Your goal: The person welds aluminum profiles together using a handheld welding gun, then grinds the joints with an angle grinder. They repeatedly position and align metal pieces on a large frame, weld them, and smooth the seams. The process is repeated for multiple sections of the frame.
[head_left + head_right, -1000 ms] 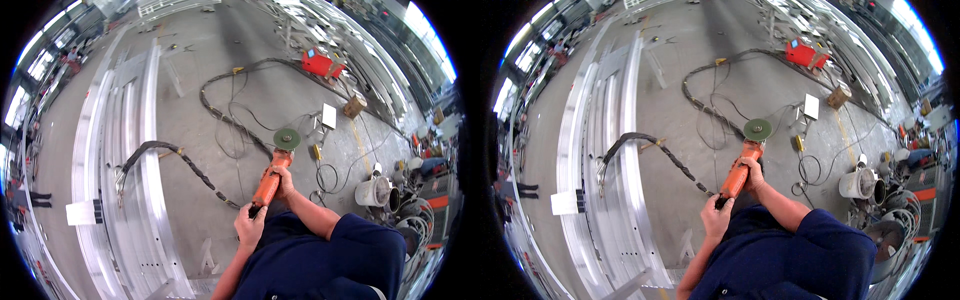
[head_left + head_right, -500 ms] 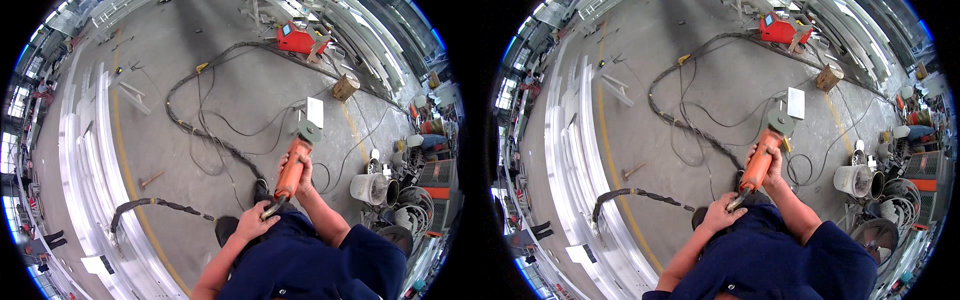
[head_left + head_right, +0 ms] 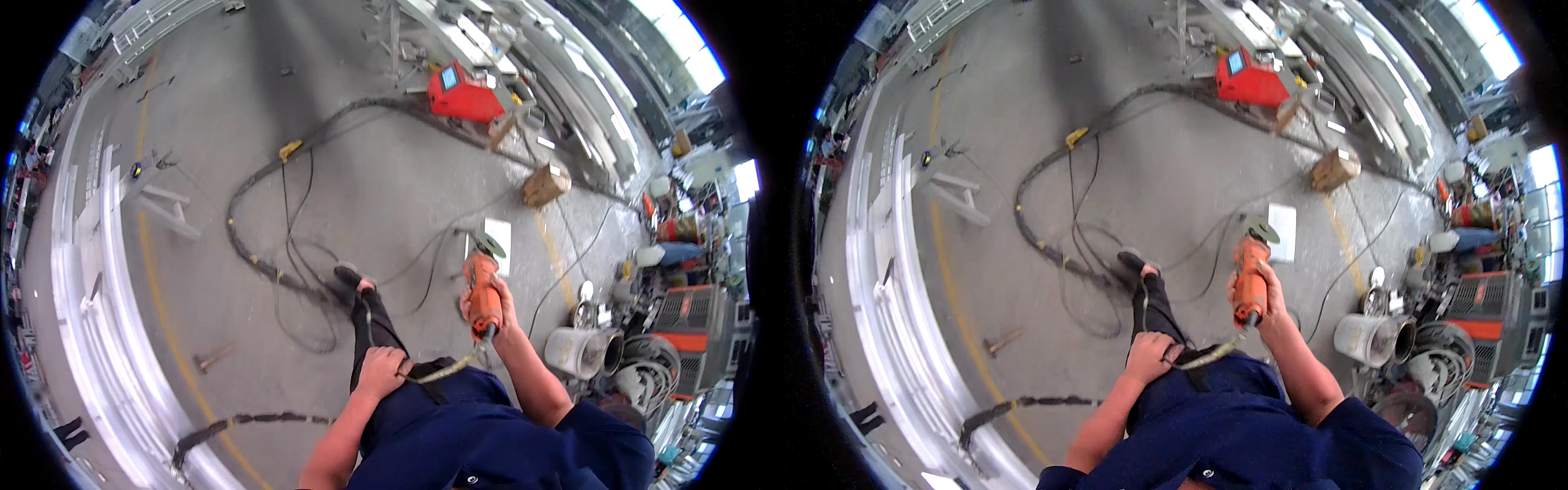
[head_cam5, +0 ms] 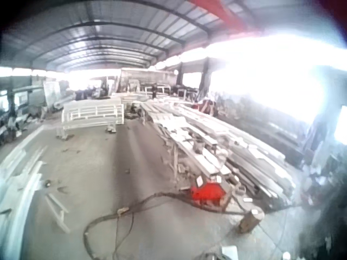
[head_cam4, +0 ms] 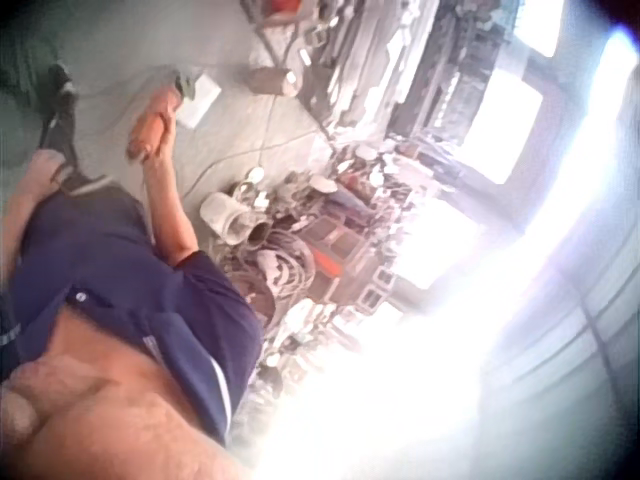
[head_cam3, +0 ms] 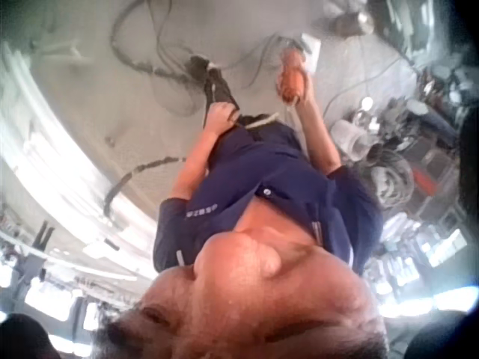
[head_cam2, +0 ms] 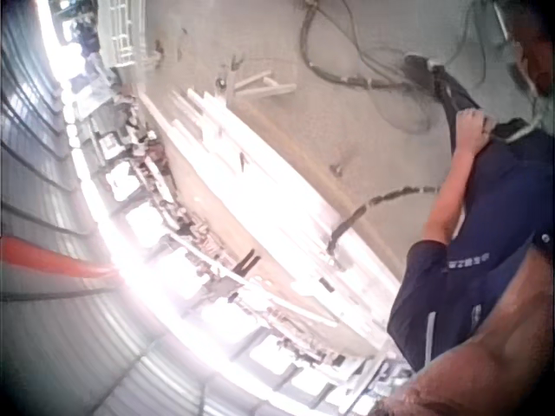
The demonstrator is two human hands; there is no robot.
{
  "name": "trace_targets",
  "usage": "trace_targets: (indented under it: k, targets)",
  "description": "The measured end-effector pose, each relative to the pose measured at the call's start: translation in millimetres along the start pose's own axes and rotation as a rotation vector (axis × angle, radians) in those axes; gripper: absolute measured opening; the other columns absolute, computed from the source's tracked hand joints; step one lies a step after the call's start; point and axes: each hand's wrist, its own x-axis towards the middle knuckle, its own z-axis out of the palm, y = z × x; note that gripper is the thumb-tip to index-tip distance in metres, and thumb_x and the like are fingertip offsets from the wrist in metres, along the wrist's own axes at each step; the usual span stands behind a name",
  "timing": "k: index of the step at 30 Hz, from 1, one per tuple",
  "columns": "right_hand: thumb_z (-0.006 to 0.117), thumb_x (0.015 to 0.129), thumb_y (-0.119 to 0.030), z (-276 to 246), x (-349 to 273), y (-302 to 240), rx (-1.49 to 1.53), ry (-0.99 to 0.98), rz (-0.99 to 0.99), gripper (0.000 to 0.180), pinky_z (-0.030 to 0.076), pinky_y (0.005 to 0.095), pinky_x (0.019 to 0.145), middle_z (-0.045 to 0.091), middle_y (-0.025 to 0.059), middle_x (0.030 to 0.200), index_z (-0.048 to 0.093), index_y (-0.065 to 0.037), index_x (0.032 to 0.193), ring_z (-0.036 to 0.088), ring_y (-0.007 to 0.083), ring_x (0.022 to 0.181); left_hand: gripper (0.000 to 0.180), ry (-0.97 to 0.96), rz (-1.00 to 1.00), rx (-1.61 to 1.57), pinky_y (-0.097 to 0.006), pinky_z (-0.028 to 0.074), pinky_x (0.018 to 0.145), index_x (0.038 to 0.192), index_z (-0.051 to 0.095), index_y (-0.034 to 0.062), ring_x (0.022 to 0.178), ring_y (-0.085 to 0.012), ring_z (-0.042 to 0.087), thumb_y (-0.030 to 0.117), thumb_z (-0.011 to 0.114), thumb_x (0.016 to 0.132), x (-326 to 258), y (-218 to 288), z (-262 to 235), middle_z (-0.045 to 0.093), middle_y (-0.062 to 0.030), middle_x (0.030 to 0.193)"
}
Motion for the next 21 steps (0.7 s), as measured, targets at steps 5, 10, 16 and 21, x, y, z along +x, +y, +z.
trace_targets:
  k: [5,10,16,21]
  targets:
    - [0.069,0.078,-0.032,79,74,-58,-0.173,0.066,0.012,0.054,0.054,0.0472,0.076,0.060,0.0139,0.100,0.049,-0.004,0.120,0.062,0.0307,0.091,0.024,-0.165,-0.053,0.080,-0.043,0.046,0.072,0.071,0.064,0.0106,0.074,-0.0296,0.064,0.031,0.069,0.083,105,-91,-13,0.064,-0.0086,0.073]
    - [0.065,0.081,-0.044,175,207,-90,-0.724,0.300,0.085,0.058,0.056,0.0428,0.066,0.064,0.0182,0.091,0.053,0.002,0.115,0.065,0.0303,0.076,0.021,-0.205,-0.271,0.164,-0.045,0.045,0.078,0.075,0.063,0.0106,0.087,-0.0282,0.062,0.030,0.070,0.081,171,-153,-39,0.064,-0.0090,0.085]
    - [0.072,0.081,-0.026,202,362,-147,-0.773,0.310,0.312,0.045,0.059,0.0443,0.066,0.066,0.0173,0.088,0.054,0.001,0.113,0.067,0.0289,0.071,0.058,-0.083,-0.789,0.096,-0.050,0.043,0.092,0.118,0.053,0.0067,0.110,-0.0389,0.050,0.028,0.080,0.072,193,-234,-11,0.054,-0.0175,0.119]
    - [0.074,0.071,-0.018,112,610,-192,-1.302,0.444,0.369,0.032,0.057,0.0413,0.062,0.067,0.0148,0.084,0.065,0.004,0.094,0.067,0.0266,0.069,0.083,-0.036,-1.142,0.055,-0.055,0.040,0.101,0.134,0.043,0.0071,0.121,-0.0489,0.042,0.031,0.084,0.067,241,-240,49,0.044,-0.0251,0.133]
